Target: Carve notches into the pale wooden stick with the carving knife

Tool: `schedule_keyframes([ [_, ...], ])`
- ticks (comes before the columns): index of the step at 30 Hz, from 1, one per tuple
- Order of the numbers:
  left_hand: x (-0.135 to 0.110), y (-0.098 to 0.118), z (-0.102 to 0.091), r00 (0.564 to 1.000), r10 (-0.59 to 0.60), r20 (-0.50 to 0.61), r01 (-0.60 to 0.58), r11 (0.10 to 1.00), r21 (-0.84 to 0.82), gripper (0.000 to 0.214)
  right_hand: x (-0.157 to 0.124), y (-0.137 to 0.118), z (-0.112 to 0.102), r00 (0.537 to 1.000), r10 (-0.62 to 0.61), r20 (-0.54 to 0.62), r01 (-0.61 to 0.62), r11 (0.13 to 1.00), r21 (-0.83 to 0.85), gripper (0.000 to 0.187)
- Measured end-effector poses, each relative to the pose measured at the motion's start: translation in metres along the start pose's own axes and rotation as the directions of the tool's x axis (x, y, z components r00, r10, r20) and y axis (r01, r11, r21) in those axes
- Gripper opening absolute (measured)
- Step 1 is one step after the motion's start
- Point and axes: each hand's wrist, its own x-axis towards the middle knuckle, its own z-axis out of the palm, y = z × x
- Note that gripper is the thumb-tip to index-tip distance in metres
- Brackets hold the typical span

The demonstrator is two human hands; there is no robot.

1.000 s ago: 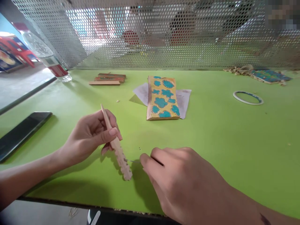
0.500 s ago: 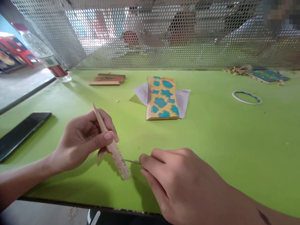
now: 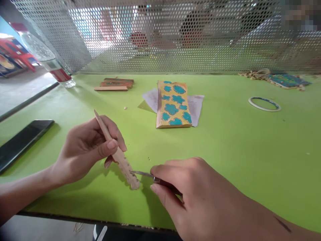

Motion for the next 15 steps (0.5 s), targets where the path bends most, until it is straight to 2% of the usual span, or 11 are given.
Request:
schedule_keyframes([
  [5,0.002,-0.001,-0.001,1.000,-0.003,0.015,0.003,0.999,-0.033,0.020,0.000,-0.003,0.002,1.000,-0.023,0.000,0.023,1.000,-0.009,0.024],
  [9,0.005,-0.002,-0.001,0.999,-0.026,0.032,0.029,0.996,-0.079,0.020,-0.002,0.000,-0.001,0.999,-0.015,-0.047,0.016,1.000,0.010,0.021],
  [15,0.015,-0.010,-0.007,0.985,-0.146,0.090,0.161,0.970,-0.182,0.022,0.007,0.003,-0.007,0.997,-0.015,-0.081,0.014,1.000,-0.003,0.019],
])
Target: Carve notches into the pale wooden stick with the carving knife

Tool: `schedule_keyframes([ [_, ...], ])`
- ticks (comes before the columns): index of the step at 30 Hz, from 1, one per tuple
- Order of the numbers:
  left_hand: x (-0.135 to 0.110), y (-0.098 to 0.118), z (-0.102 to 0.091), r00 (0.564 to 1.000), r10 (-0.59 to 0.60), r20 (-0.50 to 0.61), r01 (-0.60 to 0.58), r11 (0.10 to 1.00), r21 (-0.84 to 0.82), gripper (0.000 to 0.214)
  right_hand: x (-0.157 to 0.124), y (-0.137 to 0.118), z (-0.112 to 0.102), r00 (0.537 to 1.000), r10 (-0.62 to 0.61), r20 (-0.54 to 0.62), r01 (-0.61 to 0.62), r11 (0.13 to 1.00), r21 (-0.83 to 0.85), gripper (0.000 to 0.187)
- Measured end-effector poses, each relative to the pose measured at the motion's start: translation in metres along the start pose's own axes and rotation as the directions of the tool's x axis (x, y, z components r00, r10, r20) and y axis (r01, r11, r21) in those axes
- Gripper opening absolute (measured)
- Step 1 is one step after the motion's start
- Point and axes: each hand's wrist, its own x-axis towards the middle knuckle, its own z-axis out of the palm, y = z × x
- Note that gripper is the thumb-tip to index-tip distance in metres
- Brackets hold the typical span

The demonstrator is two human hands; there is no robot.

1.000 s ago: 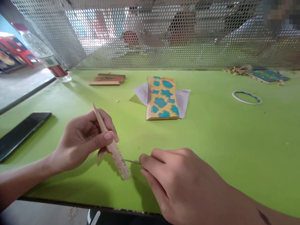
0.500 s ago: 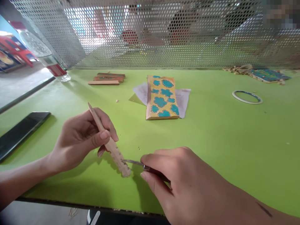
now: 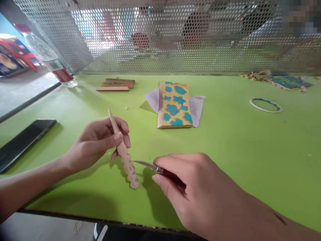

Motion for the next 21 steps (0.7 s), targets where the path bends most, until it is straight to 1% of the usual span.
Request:
schedule_keyframes([
  [2,0.005,-0.004,-0.004,0.998,-0.065,0.013,0.065,0.997,-0.032,0.024,0.001,0.000,0.002,1.000,-0.004,0.014,0.004,1.000,-0.011,0.019],
  [4,0.008,-0.008,-0.007,0.994,-0.104,0.019,0.105,0.993,-0.053,0.026,0.001,0.000,0.006,0.999,-0.009,0.031,0.009,1.000,-0.021,0.020],
  [9,0.009,-0.011,-0.005,0.989,-0.151,0.001,0.151,0.988,-0.039,0.034,-0.002,-0.003,0.010,0.992,0.001,0.123,0.002,1.000,-0.020,0.018],
  [11,0.007,-0.011,-0.003,0.986,-0.164,-0.010,0.164,0.986,-0.033,0.035,-0.002,-0.004,0.011,0.990,0.002,0.140,0.000,1.000,-0.014,0.019],
  [14,0.005,-0.010,0.000,0.987,-0.158,-0.018,0.157,0.987,-0.036,0.034,-0.001,-0.006,0.012,0.991,0.002,0.133,-0.001,1.000,-0.005,0.019],
  [21,0.003,-0.008,0.002,0.993,-0.100,-0.065,0.098,0.995,-0.027,0.032,0.001,-0.011,0.014,0.995,0.009,0.103,-0.012,1.000,0.023,0.017],
])
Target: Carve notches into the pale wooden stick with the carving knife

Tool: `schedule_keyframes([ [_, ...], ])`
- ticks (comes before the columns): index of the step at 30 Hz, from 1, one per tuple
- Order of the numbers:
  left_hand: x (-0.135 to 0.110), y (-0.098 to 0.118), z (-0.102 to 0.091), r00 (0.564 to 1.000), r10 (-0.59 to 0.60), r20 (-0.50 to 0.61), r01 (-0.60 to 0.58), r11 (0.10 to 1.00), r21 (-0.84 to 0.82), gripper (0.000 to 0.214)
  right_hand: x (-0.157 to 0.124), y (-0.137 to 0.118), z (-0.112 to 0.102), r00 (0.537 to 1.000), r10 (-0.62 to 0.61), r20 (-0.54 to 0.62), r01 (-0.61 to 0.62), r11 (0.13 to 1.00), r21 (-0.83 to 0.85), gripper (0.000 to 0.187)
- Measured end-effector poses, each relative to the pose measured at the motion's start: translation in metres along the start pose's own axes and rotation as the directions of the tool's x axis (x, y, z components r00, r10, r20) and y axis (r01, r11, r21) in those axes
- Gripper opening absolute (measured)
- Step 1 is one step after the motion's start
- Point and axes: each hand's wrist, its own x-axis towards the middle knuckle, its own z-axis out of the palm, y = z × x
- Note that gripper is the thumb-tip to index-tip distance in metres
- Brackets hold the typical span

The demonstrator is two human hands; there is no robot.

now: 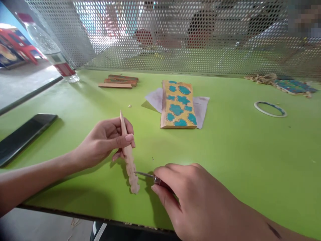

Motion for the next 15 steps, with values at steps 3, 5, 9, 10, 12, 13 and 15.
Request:
schedule_keyframes([
  [3,-0.0007,0.0005,0.0007,1.000,0.013,0.004,-0.013,1.000,0.001,0.031,-0.0013,-0.0002,0.0017,1.000,0.010,0.005,-0.010,1.000,-0.003,0.019],
  [5,-0.0013,0.0006,0.0010,1.000,0.025,0.004,-0.025,1.000,0.002,0.030,-0.0022,0.0002,0.0024,0.999,0.028,0.021,-0.028,1.000,-0.002,0.022],
  [9,-0.0023,0.0013,0.0014,0.999,0.039,0.006,-0.039,0.999,0.020,0.029,-0.0019,0.0016,0.0012,0.996,0.053,0.071,-0.054,0.998,0.015,0.026],
  [10,-0.0025,0.0018,0.0015,0.999,0.043,0.011,-0.043,0.999,0.018,0.029,-0.0014,0.0021,0.0004,0.996,0.054,0.076,-0.056,0.998,0.023,0.026],
  [12,-0.0026,0.0026,0.0017,0.998,0.050,0.027,-0.050,0.999,0.008,0.029,-0.0002,0.0035,-0.0011,0.996,0.055,0.066,-0.058,0.997,0.044,0.022],
  [13,-0.0027,0.0030,0.0017,0.998,0.054,0.037,-0.054,0.999,0.001,0.029,0.0007,0.0043,-0.0017,0.997,0.053,0.052,-0.055,0.997,0.055,0.020],
  [15,-0.0029,0.0031,0.0016,0.997,0.064,0.052,-0.064,0.998,-0.009,0.029,0.0028,0.0055,-0.0028,0.998,0.050,0.031,-0.052,0.996,0.079,0.017],
])
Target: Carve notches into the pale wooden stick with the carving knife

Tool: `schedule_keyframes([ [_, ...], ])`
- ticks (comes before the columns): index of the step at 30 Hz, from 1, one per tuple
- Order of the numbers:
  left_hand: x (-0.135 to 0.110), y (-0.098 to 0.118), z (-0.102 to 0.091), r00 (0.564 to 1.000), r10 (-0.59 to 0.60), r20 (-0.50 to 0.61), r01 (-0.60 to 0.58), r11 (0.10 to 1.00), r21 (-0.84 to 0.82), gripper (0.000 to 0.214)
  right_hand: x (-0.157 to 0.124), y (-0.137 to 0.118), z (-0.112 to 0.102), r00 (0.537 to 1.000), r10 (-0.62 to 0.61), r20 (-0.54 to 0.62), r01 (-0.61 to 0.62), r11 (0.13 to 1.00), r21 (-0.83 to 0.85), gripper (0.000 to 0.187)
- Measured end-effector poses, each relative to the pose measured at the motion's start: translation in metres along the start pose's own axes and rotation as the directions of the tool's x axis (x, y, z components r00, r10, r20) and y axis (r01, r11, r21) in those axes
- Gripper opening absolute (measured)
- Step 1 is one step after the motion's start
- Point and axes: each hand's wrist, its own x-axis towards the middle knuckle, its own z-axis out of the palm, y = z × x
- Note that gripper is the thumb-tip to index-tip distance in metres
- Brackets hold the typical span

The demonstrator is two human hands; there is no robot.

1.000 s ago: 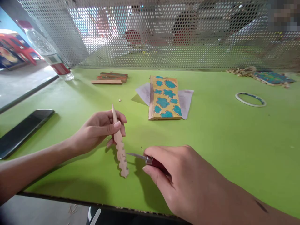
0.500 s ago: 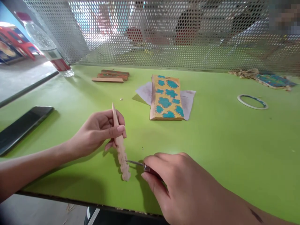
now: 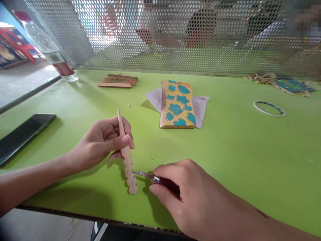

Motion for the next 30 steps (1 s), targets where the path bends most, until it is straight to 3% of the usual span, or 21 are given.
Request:
schedule_keyframes([
  [8,0.000,-0.003,-0.003,0.999,0.022,0.050,-0.020,0.999,-0.027,0.028,0.010,-0.005,-0.010,0.982,0.094,0.163,-0.126,0.972,0.200,0.020],
  [15,0.003,-0.004,-0.005,0.997,0.012,0.078,-0.009,0.999,-0.043,0.032,0.014,-0.004,-0.015,0.907,0.168,0.387,-0.339,0.836,0.431,0.028],
  [17,0.003,-0.005,-0.006,0.997,0.003,0.081,0.001,0.999,-0.043,0.033,0.013,-0.004,-0.012,0.924,0.153,0.349,-0.300,0.856,0.421,0.028],
  [20,0.004,-0.006,-0.006,0.997,-0.011,0.077,0.014,0.999,-0.044,0.034,0.010,-0.004,-0.008,0.983,0.090,0.158,-0.132,0.952,0.278,0.021],
  [22,0.004,-0.007,-0.006,0.997,-0.012,0.075,0.015,0.999,-0.045,0.034,0.007,-0.005,-0.006,0.995,0.054,0.086,-0.068,0.983,0.171,0.019],
  [30,0.001,-0.004,-0.001,1.000,-0.015,0.018,0.015,1.000,0.009,0.033,-0.002,-0.008,-0.002,0.999,0.036,0.041,-0.034,0.998,-0.052,0.020],
])
